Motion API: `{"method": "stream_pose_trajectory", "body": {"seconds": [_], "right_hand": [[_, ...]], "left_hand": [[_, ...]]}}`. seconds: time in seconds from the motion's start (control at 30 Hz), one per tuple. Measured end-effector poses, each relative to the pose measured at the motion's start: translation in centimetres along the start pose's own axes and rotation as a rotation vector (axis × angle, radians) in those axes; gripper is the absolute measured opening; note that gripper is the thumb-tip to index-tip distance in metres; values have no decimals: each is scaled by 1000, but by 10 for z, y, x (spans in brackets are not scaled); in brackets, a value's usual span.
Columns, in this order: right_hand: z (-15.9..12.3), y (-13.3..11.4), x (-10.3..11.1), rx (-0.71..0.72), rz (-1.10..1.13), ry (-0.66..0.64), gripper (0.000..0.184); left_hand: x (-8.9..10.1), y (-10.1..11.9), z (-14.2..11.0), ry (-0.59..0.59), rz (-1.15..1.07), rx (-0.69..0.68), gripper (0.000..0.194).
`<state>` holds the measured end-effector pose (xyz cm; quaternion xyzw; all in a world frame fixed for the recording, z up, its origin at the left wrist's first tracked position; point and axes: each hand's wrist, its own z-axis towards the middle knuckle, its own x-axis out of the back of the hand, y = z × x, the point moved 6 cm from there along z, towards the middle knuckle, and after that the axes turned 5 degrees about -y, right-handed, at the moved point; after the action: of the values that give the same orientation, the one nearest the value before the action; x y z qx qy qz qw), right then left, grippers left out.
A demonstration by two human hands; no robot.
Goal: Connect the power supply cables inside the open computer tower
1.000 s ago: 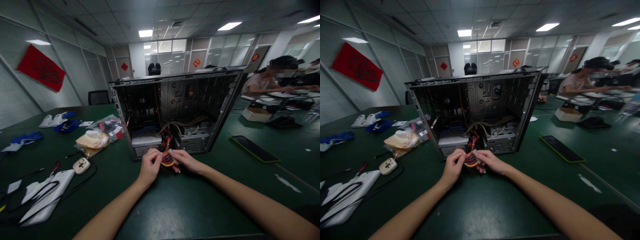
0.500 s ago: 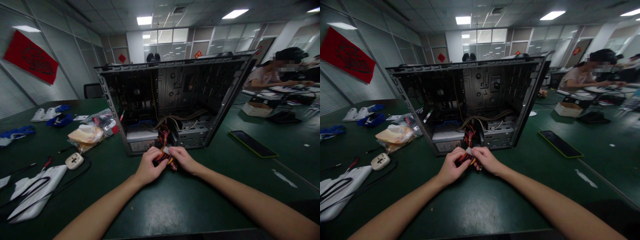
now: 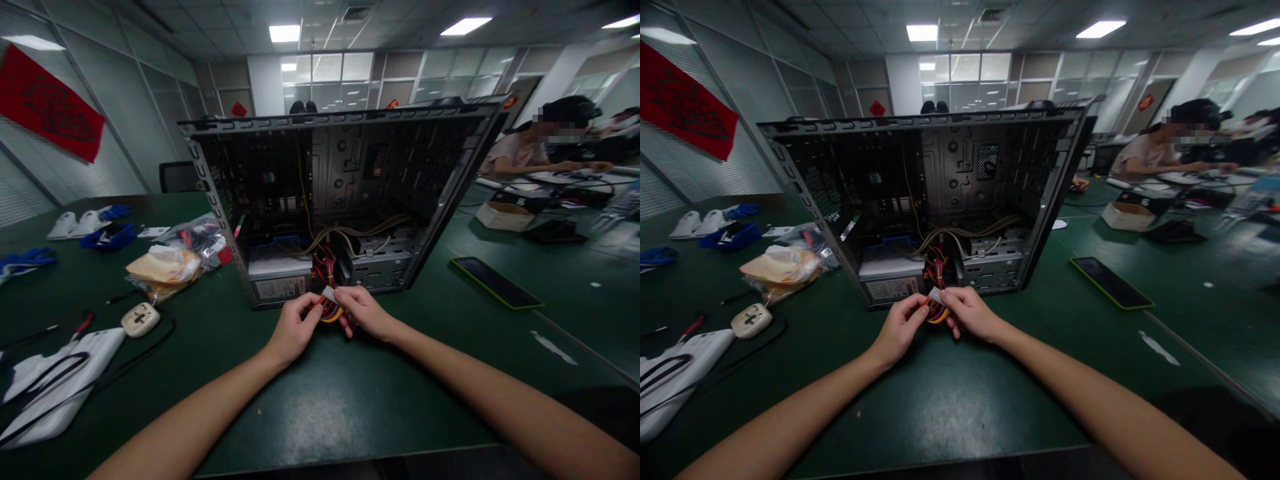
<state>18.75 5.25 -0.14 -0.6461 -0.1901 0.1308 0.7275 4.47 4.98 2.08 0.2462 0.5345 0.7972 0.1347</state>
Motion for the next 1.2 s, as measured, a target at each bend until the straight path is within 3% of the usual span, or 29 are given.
{"method": "stream_pose_trajectory", "body": {"seconds": [0.2, 0.43, 0.67, 1.2], "right_hand": [[-1, 3, -1, -6, -10, -14, 59], [-3, 3, -6, 4, -34, -55, 57], [-5, 1, -11, 44, -76, -89, 57], [-3, 6, 1, 10, -54, -25, 58]], "left_hand": [[3, 1, -1, 17, 28, -15, 18], [1, -2, 3, -81, -41, -13, 13], [2, 2, 6, -183, 101, -102, 16], [0, 4, 2, -129, 214, -88, 9]]}}
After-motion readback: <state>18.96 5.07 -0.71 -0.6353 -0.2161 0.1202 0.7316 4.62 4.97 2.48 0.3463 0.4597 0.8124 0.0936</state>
